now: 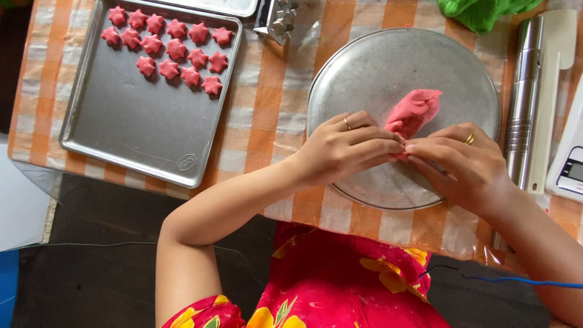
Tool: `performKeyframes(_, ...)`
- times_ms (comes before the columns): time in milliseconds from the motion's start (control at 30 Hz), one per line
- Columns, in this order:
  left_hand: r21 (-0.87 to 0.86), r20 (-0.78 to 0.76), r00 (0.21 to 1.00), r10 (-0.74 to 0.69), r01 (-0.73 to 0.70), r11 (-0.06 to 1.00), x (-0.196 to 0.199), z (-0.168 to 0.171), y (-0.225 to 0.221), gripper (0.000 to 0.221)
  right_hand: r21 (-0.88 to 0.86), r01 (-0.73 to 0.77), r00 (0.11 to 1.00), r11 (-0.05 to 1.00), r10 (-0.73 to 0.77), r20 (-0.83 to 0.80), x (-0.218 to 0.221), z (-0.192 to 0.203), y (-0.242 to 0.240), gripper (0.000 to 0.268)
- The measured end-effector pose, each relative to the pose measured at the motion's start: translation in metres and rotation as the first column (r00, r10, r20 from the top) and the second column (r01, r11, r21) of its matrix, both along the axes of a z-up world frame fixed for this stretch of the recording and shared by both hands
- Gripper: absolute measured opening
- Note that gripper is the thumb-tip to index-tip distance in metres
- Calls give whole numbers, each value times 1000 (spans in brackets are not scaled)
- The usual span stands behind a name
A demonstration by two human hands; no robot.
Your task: Kneading and shaping a small piece of pink dough into a ball on a metal plate.
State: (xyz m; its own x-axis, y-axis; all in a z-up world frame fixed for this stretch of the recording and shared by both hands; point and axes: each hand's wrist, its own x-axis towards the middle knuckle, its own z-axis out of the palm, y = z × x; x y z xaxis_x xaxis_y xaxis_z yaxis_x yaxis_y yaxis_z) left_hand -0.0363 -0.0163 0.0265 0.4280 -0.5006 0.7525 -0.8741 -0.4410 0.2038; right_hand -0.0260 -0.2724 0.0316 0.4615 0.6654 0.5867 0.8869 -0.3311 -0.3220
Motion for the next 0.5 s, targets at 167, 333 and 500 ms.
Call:
performKeyframes(167, -168, -274, 947, -166, 123, 978, 2, 5, 2, 9, -37, -17, 999, 999, 19, 41, 1, 14, 9, 21)
performKeyframes(333, -64, -171, 979, -106, 96, 993, 4, 9, 6, 8, -92, 40, 990, 995, -27, 141, 6, 23, 12, 21)
performKeyframes(500, 0, -110, 990, -93, 94, 996, 6, 12, 0, 9, -50, 42, 978, 998, -31, 207, 7, 27, 11, 14)
